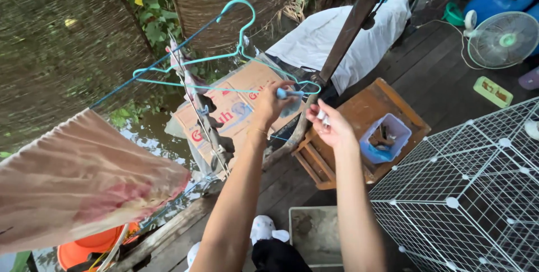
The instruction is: Hand-washing clothes in a basin, rinsing them, and hanging them on a clothesline with hangers.
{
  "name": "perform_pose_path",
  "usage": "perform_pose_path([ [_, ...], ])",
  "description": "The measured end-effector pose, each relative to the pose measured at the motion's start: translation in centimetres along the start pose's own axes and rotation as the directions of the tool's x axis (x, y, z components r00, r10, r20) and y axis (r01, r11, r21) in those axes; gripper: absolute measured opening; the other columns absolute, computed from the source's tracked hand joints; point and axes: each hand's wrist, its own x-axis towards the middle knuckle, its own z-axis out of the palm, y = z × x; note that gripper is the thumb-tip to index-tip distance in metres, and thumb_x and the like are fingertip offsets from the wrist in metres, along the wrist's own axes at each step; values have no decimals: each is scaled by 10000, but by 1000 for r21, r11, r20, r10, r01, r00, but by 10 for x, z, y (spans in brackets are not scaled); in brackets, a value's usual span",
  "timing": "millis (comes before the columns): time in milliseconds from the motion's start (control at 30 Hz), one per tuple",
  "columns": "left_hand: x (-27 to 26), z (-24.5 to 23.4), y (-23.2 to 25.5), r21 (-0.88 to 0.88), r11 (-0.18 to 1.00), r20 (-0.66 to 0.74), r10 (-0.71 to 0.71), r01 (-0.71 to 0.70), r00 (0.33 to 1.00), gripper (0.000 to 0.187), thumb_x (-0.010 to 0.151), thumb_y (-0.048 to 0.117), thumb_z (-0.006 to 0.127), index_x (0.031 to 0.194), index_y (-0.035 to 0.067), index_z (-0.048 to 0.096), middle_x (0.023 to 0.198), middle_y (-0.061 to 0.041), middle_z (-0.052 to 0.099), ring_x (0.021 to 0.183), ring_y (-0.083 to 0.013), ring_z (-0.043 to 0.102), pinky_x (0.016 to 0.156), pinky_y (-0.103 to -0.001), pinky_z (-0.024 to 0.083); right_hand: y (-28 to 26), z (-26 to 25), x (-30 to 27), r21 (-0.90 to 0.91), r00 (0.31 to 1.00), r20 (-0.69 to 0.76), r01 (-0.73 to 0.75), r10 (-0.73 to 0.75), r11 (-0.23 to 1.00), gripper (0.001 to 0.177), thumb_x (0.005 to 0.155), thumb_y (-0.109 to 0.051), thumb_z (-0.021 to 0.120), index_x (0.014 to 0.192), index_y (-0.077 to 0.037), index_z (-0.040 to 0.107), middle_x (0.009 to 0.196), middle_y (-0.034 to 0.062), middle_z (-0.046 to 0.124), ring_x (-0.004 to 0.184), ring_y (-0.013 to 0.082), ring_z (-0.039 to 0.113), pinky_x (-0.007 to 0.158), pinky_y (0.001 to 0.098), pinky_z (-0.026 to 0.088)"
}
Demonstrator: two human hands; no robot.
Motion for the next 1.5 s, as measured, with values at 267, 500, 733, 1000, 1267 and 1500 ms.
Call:
perform_pose_path([
  [267, 12, -1, -6, -306, 859, 319, -313, 410, 894, 288, 894, 330, 713, 997, 77, 803, 826, -46, 729, 758, -134, 654, 707, -302, 522, 22, 75, -7, -344, 818, -154, 481, -554, 806, 295, 962, -260, 764, 871, -24, 612, 649, 83, 613, 426, 128, 520, 346, 235, 346],
  [500, 20, -14, 19, -179, 830, 468, -400, 528, 788, 376, 819, 478, 771, 929, 119, 795, 742, 8, 694, 626, -91, 599, 556, -265, 492, 33, 83, 14, -644, 359, -99, 688, -928, 335, 276, 968, -205, 713, 910, 33, 586, 705, 105, 683, 485, 156, 681, 353, 297, 519],
  [733, 19, -7, 6, -285, 884, 390, -246, 370, 887, 257, 813, 337, 806, 919, 103, 815, 767, -8, 744, 678, -77, 629, 630, -301, 531, 21, 72, 9, -584, 590, -99, 618, -801, 527, 299, 980, -215, 689, 913, 62, 598, 712, 165, 701, 464, 225, 665, 365, 309, 455],
  [1000, 29, 24, -36, -120, 959, 277, -216, 257, 936, 430, 820, 374, 798, 813, -46, 706, 648, -79, 670, 598, -112, 655, 551, -349, 506, 11, 87, -47, -498, 795, 37, 540, -605, 679, 281, 935, -125, 776, 1076, 58, 617, 923, 159, 778, 742, 163, 711, 432, 243, 327],
  [1267, 18, -6, -2, -194, 829, 443, -403, 525, 801, 348, 873, 361, 710, 957, 24, 737, 647, -65, 608, 551, -145, 558, 500, -317, 432, -4, 63, -44, -606, 655, 309, 695, -690, 388, 195, 921, 7, 728, 1058, 74, 606, 943, 172, 770, 805, 206, 778, 675, 273, 604],
  [1500, 9, 16, -45, -41, 975, 274, -198, 217, 941, 359, 732, 124, 740, 1082, 54, 701, 918, -172, 743, 892, -280, 748, 801, -388, 568, -6, 92, -53, -754, 632, 496, 654, -596, 66, 129, 900, -4, 745, 964, 76, 667, 855, 155, 771, 710, 168, 761, 574, 283, 610],
])
